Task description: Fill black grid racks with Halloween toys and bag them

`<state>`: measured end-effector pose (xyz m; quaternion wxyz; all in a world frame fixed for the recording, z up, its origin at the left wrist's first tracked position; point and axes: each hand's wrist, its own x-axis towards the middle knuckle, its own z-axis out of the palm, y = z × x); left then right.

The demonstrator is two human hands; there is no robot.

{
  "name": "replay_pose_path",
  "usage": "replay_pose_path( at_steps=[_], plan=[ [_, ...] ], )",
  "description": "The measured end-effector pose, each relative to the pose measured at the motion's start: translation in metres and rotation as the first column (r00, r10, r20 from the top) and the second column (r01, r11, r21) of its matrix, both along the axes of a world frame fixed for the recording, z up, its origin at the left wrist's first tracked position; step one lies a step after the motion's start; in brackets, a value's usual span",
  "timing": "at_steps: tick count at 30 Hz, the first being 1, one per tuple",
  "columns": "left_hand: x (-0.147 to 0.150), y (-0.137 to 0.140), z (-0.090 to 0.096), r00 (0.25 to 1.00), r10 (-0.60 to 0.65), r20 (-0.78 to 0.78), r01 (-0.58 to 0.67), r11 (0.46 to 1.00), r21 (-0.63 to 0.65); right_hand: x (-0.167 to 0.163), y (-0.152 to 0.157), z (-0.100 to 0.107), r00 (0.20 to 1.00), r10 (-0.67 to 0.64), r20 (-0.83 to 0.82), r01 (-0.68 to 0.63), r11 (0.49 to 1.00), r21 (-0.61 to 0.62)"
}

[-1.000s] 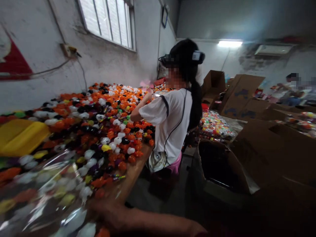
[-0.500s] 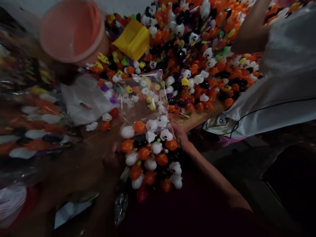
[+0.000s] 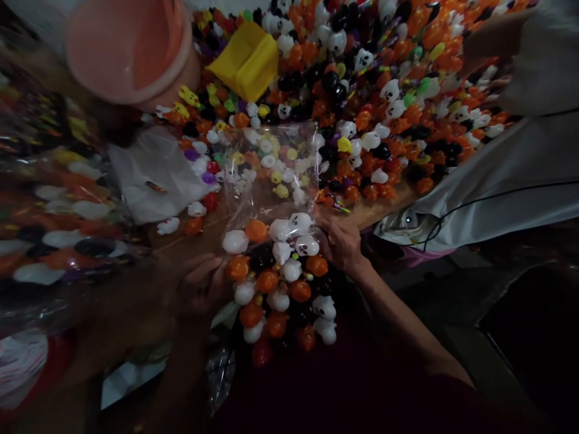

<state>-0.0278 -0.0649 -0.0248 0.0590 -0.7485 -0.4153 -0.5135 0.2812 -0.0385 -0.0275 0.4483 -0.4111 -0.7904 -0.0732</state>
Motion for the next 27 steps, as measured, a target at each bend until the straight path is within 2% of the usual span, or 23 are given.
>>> replay_pose_path(
  at_steps=[5,10,17,21,27],
  plan=[
    [0.005,0.003,0.029,0.985,-0.036,-0.167,0.046,0.998,0.053,0.020,-0.009,0.012,0.978,0.100,0.183,-0.083,0.992,-0.098],
    [0.006,-0.002,0.041,0.962,-0.036,-0.272,0.074,0.989,0.130,0.024,-0.022,0.020,0.976,0.072,0.206,-0.065,0.997,-0.039],
    [-0.002,-0.022,0.039,0.929,-0.148,-0.338,0.166,0.986,0.023,0.027,-0.036,0.028,0.953,0.144,0.265,-0.135,0.989,-0.053],
    [-0.003,-0.036,0.040,0.909,-0.237,-0.341,0.224,0.971,-0.080,0.030,-0.042,0.030,0.943,0.208,0.260,-0.203,0.978,-0.044],
    [-0.004,-0.057,0.040,0.842,-0.358,-0.404,0.291,0.931,-0.219,0.040,-0.055,0.038,0.884,0.299,0.359,-0.263,0.954,-0.146]
  ],
)
